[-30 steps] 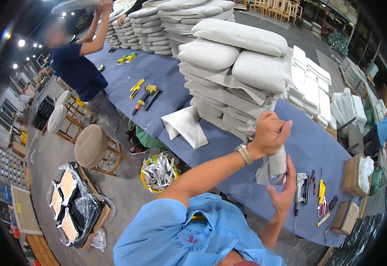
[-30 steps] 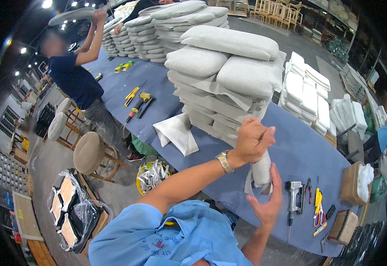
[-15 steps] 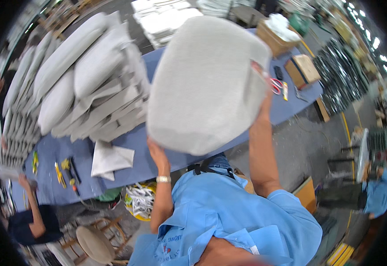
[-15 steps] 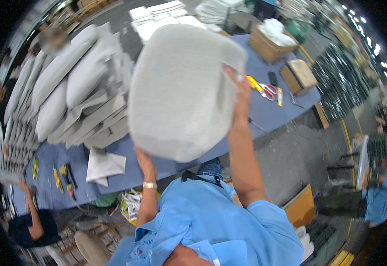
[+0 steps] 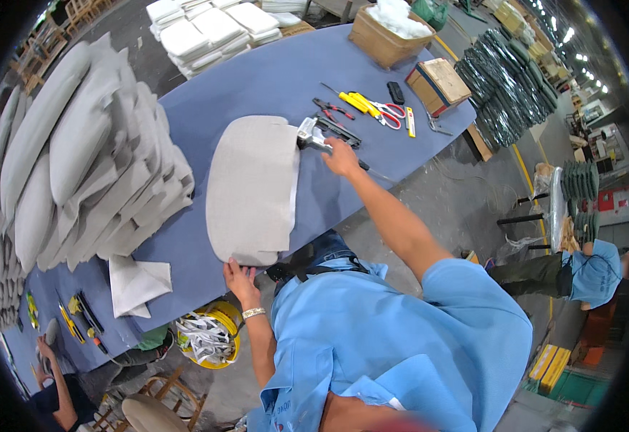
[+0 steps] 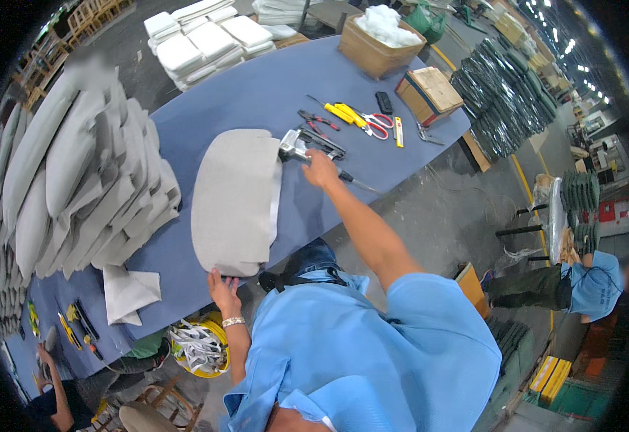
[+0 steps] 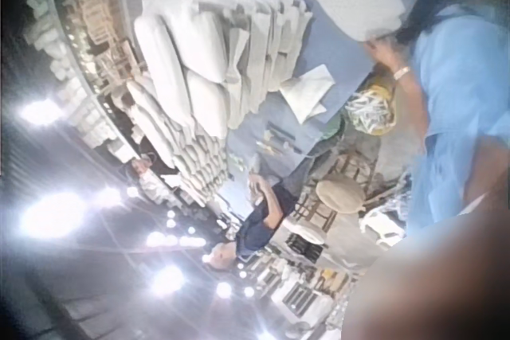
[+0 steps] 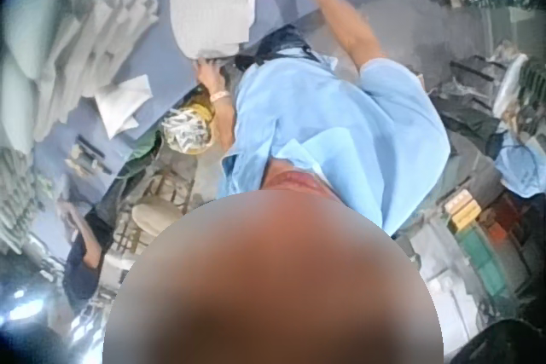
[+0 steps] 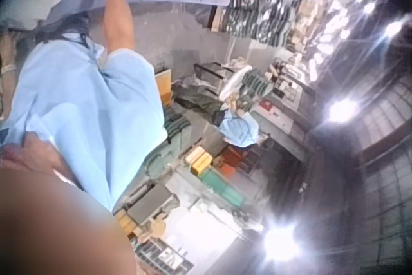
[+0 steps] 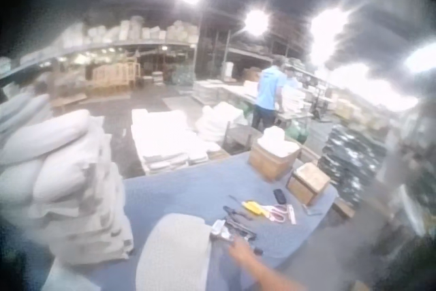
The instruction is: The person inserts foam inserts into fabric covers, trims excess fabric with scissors, and staples the edges closed using a staple gun. The person handles multiple cushions one at a time, stacking finished units on the table.
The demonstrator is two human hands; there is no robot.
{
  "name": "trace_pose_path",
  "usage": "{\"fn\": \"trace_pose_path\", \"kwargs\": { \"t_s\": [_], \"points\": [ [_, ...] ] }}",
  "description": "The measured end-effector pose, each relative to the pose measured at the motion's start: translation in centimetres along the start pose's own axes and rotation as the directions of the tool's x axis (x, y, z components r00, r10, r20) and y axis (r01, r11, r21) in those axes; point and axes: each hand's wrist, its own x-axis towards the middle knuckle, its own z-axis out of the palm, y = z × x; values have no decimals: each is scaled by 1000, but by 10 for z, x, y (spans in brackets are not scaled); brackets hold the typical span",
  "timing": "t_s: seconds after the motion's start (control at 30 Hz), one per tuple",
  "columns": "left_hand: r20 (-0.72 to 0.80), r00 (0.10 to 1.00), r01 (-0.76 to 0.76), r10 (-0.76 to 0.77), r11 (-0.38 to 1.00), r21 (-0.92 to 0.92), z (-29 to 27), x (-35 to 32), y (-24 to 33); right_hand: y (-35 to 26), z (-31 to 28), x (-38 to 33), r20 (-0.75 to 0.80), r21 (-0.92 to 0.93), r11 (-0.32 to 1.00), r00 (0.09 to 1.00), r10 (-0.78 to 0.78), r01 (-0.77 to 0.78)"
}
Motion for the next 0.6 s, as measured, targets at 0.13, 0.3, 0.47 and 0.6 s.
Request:
{"fn": "trace_pose_path", "kwargs": {
  "t_s": [0.13, 0.3, 0.47, 0.6],
  "points": [
    [-72, 997, 16, -26, 991, -132, 0, 13, 2, 14, 16, 48, 130, -157, 987, 991, -24, 44],
    [-70, 991, -130, 115, 958, -258, 56, -42, 8, 48, 46, 65, 23, -269, 922, 959, -283, 279],
    [-49, 981, -192, 190, 879, -436, 105, -71, -25, 46, 11, 97, -26, -62, 955, 956, -291, 289],
    [-38, 985, -163, 170, 822, -546, 177, -112, 1, 114, 9, 144, -140, -165, 917, 912, -386, 363]
  ]
}}
